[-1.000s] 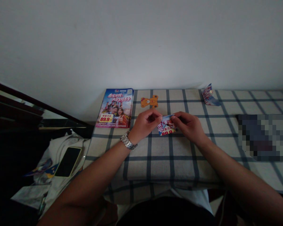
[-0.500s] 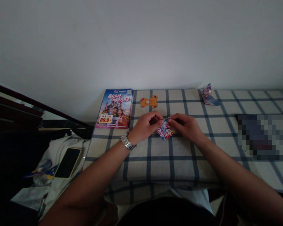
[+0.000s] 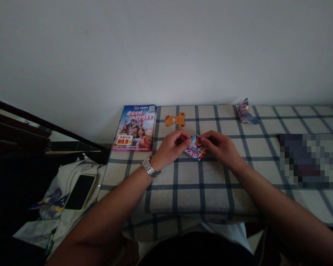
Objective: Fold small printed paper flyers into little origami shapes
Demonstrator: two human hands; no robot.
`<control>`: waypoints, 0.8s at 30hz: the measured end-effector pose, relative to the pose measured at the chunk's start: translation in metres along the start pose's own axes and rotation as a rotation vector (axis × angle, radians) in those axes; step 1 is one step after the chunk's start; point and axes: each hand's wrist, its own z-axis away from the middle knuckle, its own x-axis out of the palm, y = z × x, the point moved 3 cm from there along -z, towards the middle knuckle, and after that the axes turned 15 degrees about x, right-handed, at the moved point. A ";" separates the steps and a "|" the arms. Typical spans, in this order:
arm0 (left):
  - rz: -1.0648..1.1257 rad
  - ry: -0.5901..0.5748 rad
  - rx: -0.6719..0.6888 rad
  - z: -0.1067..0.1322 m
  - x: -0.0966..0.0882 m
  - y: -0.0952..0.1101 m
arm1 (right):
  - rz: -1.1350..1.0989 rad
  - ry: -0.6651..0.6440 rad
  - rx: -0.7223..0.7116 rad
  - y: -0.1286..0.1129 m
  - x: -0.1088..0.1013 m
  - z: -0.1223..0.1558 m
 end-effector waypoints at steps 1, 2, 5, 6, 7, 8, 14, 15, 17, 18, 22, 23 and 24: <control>0.000 -0.015 0.002 0.000 0.001 0.001 | 0.010 -0.003 -0.004 0.000 0.000 0.000; 0.003 -0.029 0.002 0.001 0.002 0.002 | 0.022 -0.006 -0.007 0.000 -0.001 0.001; 0.018 -0.052 0.000 0.003 0.003 0.003 | 0.074 -0.010 -0.012 -0.001 -0.002 0.002; 0.024 -0.053 0.005 0.003 0.004 0.003 | 0.098 -0.013 -0.016 -0.001 -0.002 0.002; 0.029 -0.053 0.016 0.003 0.004 0.005 | 0.123 -0.018 -0.022 -0.002 -0.002 0.003; 0.032 -0.057 0.034 0.003 0.005 0.006 | 0.149 -0.028 -0.030 -0.003 -0.003 0.003; -0.029 -0.072 0.083 0.000 0.005 0.014 | 0.227 -0.072 -0.068 -0.007 -0.001 0.005; -0.038 -0.058 0.076 0.000 0.004 0.014 | 0.221 -0.068 -0.066 -0.007 0.000 0.005; -0.042 -0.017 0.066 0.000 0.003 0.012 | 0.176 -0.058 -0.055 -0.006 0.000 0.004; -0.038 0.007 0.066 0.001 0.002 0.011 | 0.141 -0.049 -0.048 -0.005 0.000 0.003; -0.011 0.113 0.078 0.001 -0.003 0.006 | 0.016 0.013 -0.014 -0.003 -0.002 0.001; -0.010 0.136 0.077 0.001 -0.004 0.006 | 0.001 0.024 -0.008 -0.002 -0.003 0.000; -0.011 0.153 0.076 0.001 -0.005 0.005 | -0.011 0.031 -0.005 -0.001 -0.004 0.000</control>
